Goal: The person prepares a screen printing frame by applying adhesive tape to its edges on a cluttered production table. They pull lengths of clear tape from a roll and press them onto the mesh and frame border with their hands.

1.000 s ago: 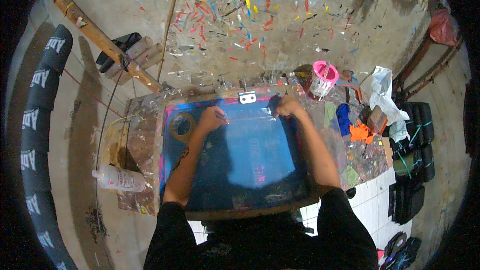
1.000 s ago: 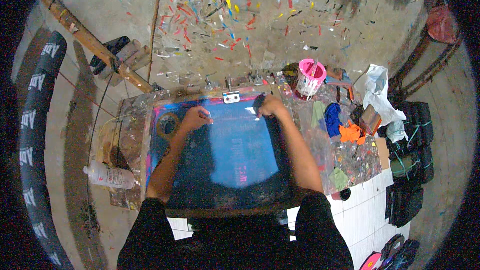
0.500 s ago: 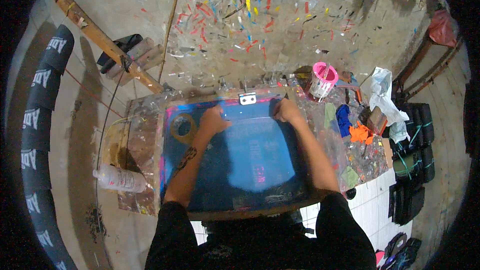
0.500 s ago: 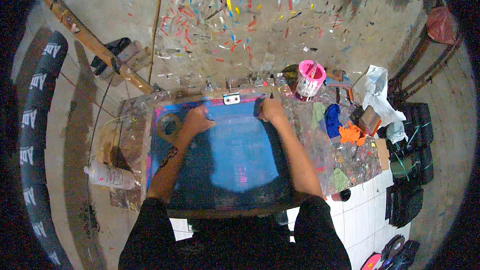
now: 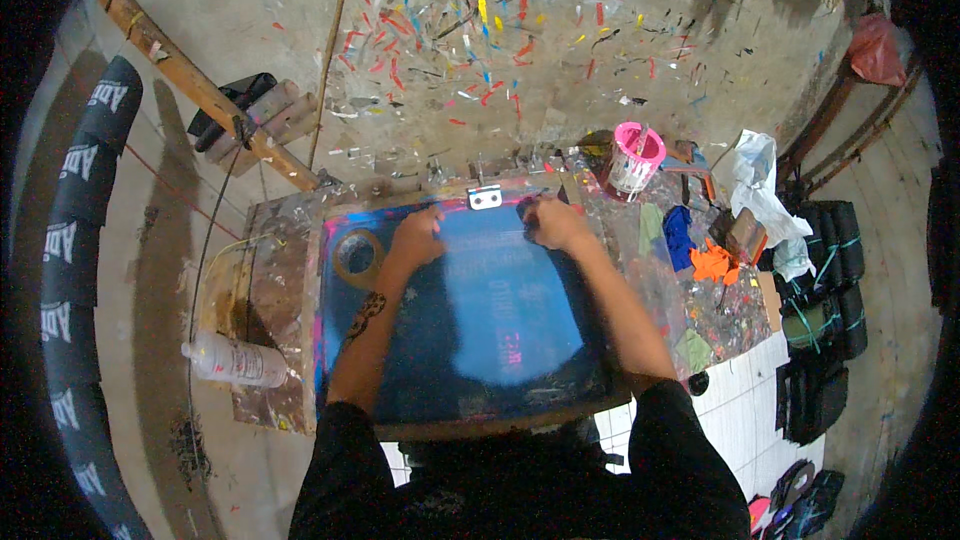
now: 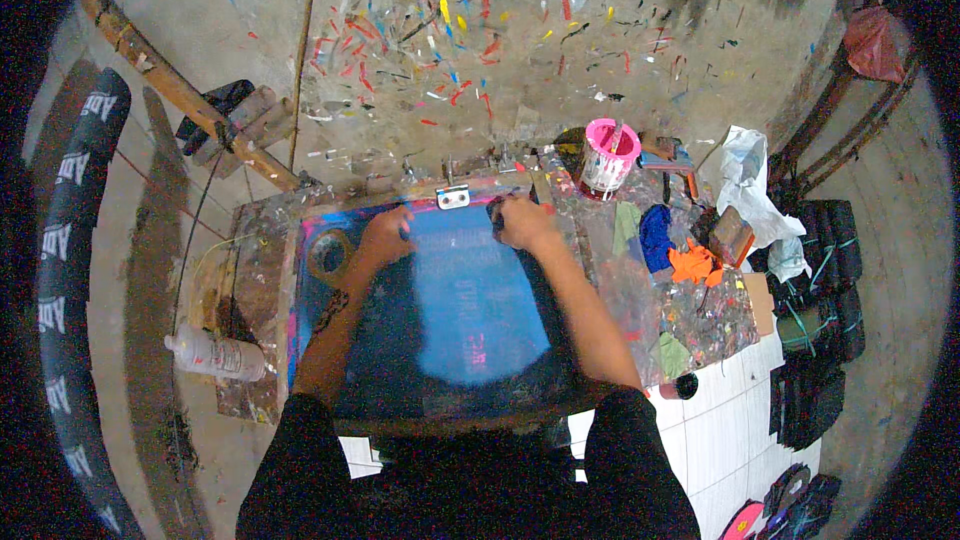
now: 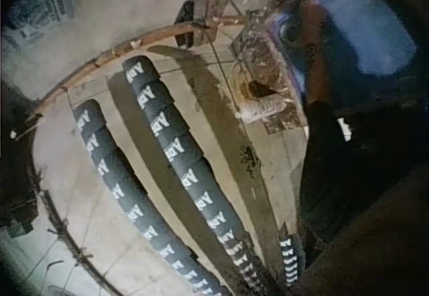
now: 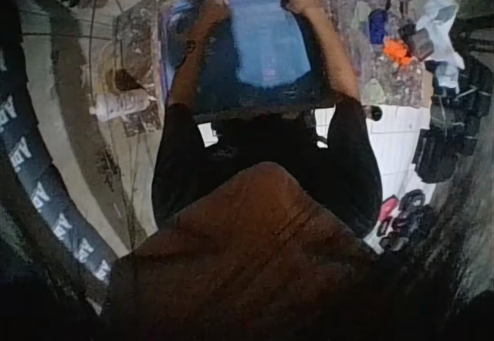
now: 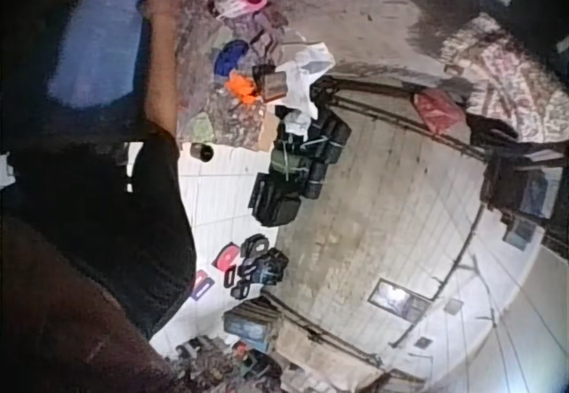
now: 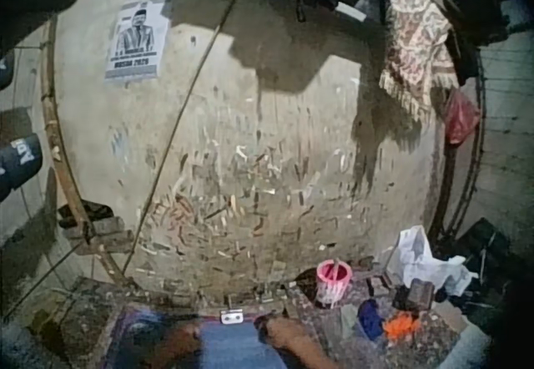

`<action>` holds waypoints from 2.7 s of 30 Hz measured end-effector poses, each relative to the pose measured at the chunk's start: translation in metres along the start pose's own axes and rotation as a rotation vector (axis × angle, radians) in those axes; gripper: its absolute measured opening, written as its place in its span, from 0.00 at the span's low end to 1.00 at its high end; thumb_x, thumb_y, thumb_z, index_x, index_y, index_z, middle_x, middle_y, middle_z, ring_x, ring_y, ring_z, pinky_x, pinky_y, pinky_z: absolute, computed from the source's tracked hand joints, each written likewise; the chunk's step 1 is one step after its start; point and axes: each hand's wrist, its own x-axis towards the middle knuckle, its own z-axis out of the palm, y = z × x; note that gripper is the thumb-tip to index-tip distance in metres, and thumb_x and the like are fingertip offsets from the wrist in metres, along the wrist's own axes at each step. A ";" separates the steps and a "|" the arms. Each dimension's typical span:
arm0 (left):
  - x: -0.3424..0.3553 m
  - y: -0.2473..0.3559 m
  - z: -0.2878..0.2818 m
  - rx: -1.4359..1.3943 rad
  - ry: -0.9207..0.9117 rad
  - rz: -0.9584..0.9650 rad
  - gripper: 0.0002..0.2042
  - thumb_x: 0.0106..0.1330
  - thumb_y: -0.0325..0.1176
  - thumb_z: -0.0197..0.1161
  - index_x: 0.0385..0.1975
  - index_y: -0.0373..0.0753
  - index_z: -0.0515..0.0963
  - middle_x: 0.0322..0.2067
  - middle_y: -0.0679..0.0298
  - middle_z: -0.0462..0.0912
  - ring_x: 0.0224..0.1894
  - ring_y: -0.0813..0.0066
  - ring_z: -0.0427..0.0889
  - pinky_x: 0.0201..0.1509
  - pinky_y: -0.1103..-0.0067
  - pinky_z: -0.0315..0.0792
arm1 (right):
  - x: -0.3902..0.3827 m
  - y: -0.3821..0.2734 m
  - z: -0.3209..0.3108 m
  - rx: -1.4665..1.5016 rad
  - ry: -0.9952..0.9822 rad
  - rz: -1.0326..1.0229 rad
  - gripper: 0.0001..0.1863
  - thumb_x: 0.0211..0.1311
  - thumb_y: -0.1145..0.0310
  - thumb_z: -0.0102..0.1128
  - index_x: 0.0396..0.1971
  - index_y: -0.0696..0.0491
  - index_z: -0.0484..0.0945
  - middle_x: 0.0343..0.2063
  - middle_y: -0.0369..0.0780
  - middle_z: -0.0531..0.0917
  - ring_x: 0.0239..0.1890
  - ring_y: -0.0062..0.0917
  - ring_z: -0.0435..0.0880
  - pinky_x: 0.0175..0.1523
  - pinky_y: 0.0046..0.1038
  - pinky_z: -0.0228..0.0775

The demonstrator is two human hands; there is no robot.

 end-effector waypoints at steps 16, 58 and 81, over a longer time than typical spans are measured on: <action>0.007 -0.018 0.012 -0.212 -0.080 0.178 0.21 0.43 0.27 0.65 0.43 0.40 0.76 0.39 0.56 0.77 0.46 0.55 0.76 0.51 0.67 0.73 | -0.003 0.004 0.004 0.187 0.126 -0.148 0.11 0.48 0.69 0.67 0.34 0.53 0.82 0.35 0.46 0.84 0.45 0.42 0.81 0.51 0.39 0.73; -0.037 0.041 -0.010 -0.381 0.017 -0.042 0.12 0.66 0.39 0.62 0.34 0.36 0.80 0.33 0.58 0.84 0.40 0.67 0.83 0.50 0.72 0.73 | -0.035 0.003 -0.026 0.770 0.049 -0.222 0.06 0.49 0.77 0.70 0.29 0.54 0.88 0.32 0.38 0.84 0.38 0.25 0.81 0.45 0.27 0.71; -0.042 0.049 -0.023 -0.369 0.022 0.018 0.11 0.65 0.40 0.62 0.33 0.37 0.80 0.33 0.54 0.84 0.39 0.54 0.82 0.44 0.67 0.72 | -0.035 0.010 -0.027 1.018 -0.096 -0.200 0.08 0.49 0.76 0.70 0.32 0.55 0.88 0.34 0.38 0.84 0.39 0.23 0.81 0.46 0.25 0.72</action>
